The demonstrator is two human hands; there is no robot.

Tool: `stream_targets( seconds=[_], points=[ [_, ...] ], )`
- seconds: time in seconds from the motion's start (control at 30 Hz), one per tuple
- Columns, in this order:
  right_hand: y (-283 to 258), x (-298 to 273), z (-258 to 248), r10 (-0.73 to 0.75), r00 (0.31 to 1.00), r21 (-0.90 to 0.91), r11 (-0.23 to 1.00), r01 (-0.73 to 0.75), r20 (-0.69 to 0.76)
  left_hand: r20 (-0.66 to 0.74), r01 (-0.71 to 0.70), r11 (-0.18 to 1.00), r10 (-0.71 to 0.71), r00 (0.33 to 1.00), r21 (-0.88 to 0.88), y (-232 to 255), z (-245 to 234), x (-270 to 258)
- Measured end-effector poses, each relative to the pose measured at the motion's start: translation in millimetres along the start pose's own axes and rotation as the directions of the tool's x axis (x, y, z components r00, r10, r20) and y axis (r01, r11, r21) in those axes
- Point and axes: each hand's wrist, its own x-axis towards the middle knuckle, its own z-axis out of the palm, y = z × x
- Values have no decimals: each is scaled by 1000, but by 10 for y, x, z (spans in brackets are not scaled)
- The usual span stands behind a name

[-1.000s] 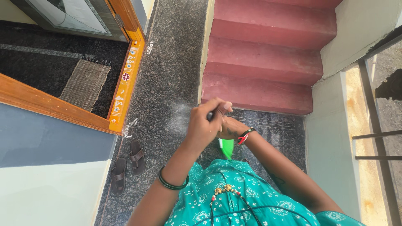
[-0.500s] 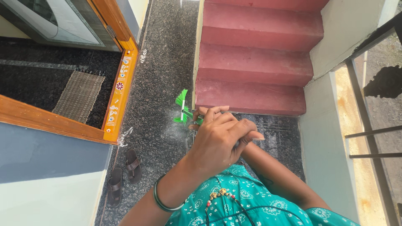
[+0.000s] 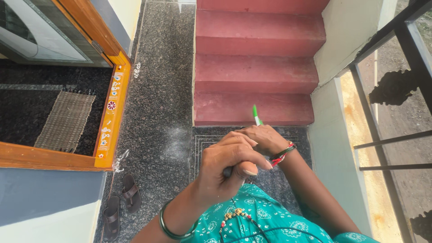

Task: The person assembles and disassembles a green squeegee-like cleaning tool by repeatedly attaching and removing the handle and head components by hand.

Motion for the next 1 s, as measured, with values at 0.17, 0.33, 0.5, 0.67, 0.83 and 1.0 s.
stream_targets(
  seconds=[0.17, 0.33, 0.5, 0.67, 0.83, 1.0],
  points=[
    [1163, 75, 394, 172, 976, -78, 980, -184, -136, 111, 395, 882, -379, 919, -257, -876, 523, -231],
    [2474, 296, 1484, 237, 933, -162, 944, -287, -273, 64, 426, 872, -424, 903, -240, -1637, 961, -464],
    [2617, 556, 1992, 134, 987, 0, 991, -135, -84, 12, 630, 766, -634, 773, -128, -1991, 940, -642],
    [2049, 719, 1477, -12, 996, 137, 990, 24, -86, -92, 620, 784, -620, 779, -29, -1747, 623, -306],
    [1359, 901, 768, -56, 998, 192, 980, 54, 5, -253, 537, 838, -500, 828, 100, -1252, 413, 258],
    [914, 1035, 609, -357, 901, 431, 793, 431, -245, -275, 394, 849, -308, 911, 351, -842, 380, 585]
  ],
)
